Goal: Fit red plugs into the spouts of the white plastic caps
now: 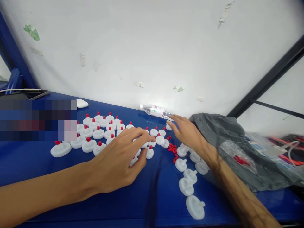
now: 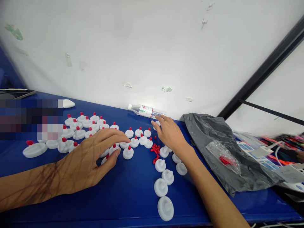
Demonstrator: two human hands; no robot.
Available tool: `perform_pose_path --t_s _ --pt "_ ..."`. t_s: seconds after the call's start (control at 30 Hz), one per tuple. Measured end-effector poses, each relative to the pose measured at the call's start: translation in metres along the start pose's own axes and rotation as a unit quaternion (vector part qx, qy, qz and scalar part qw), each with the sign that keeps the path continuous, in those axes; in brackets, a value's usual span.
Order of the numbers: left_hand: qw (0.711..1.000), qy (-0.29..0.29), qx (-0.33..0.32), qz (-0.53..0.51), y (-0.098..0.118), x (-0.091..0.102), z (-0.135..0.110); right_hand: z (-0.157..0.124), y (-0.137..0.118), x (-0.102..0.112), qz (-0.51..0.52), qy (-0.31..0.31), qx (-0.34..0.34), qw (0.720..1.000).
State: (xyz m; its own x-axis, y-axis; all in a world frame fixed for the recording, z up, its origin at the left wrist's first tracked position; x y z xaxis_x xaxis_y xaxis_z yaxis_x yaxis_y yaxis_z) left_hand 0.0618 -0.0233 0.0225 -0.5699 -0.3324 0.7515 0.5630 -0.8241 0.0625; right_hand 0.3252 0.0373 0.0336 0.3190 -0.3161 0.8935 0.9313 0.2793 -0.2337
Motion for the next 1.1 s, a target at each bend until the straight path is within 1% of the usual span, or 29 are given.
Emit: perform_pose_path --t_s 0.1,0.2,0.27,0.37,0.47,0.53,0.57,0.6,0.63,0.7,0.77,0.83,0.9,0.93,0.97,1.0,1.03,1.07,1.1 --pt "1.000 0.005 -0.007 0.008 -0.001 0.000 0.000 0.002 0.011 -0.009 0.001 -0.048 -0.005 0.999" --pt "1.000 0.014 -0.015 0.016 0.000 0.000 -0.001 0.002 0.013 -0.008 0.004 -0.062 -0.014 0.998" --pt "1.000 0.015 -0.012 0.018 0.001 0.001 -0.001 0.002 0.010 -0.003 0.010 -0.053 -0.020 0.998" --pt "1.000 0.007 0.002 0.017 0.001 0.001 -0.001 0.001 0.001 0.010 0.035 -0.018 -0.024 0.999" --pt "1.000 0.008 0.013 0.023 0.001 0.001 0.000 -0.002 -0.017 0.025 0.086 0.026 -0.013 0.996" --pt "0.999 0.015 0.023 0.043 0.000 0.002 0.001 -0.007 -0.033 0.033 0.150 0.032 0.014 0.988" --pt "0.998 0.019 0.029 0.057 -0.001 0.002 0.002 -0.010 -0.041 0.036 0.254 0.029 0.029 0.966" --pt "0.997 0.024 0.034 0.072 -0.002 0.002 0.003 -0.012 -0.048 0.037 0.340 -0.001 0.042 0.940" --pt "0.995 0.030 0.037 0.085 -0.002 0.002 0.003 -0.015 -0.055 0.037 0.399 -0.026 0.056 0.915" --pt "0.994 0.044 0.028 0.097 -0.003 0.001 0.003 -0.020 -0.063 0.035 0.466 -0.068 0.066 0.880" --pt "0.995 0.052 0.006 0.090 -0.003 0.001 0.002 -0.023 -0.066 0.031 0.490 -0.095 0.065 0.864" --pt "0.996 0.055 -0.010 0.073 -0.003 0.000 0.002 -0.023 -0.066 0.028 0.494 -0.106 0.063 0.861" --pt "0.996 0.063 -0.015 0.065 -0.004 0.000 0.002 -0.022 -0.064 0.027 0.480 -0.101 0.066 0.869" --pt "0.995 0.068 -0.012 0.068 -0.004 0.000 0.003 -0.020 -0.062 0.028 0.455 -0.086 0.068 0.884" --pt "0.995 0.073 -0.008 0.073 -0.005 0.000 0.003 -0.018 -0.059 0.028 0.406 -0.064 0.068 0.909" --pt "0.994 0.072 -0.003 0.079 -0.005 0.001 0.003 -0.016 -0.055 0.029 0.328 -0.038 0.063 0.942" --pt "0.994 0.066 0.004 0.085 -0.006 0.001 0.004 -0.014 -0.051 0.029 0.225 -0.012 0.052 0.973" --pt "0.994 0.057 0.010 0.089 -0.006 0.001 0.004 -0.012 -0.046 0.030 0.111 0.008 0.034 0.993" --pt "0.994 0.050 0.014 0.092 -0.006 0.001 0.004 -0.011 -0.041 0.029 0.005 0.008 0.008 1.000"
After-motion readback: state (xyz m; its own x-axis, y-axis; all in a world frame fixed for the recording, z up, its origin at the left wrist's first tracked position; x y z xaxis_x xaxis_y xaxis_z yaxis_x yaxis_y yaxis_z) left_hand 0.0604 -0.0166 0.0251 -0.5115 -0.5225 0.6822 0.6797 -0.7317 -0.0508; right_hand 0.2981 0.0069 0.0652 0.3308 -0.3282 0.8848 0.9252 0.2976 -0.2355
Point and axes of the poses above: each hand's wrist, its own z-axis towards the middle knuckle, its own x-axis out of the back of the hand, y = z × x, the point moved 2 cm from there along z, towards the middle knuckle, and after that the axes turned 14 degrees about z, right-handed, at the moved point
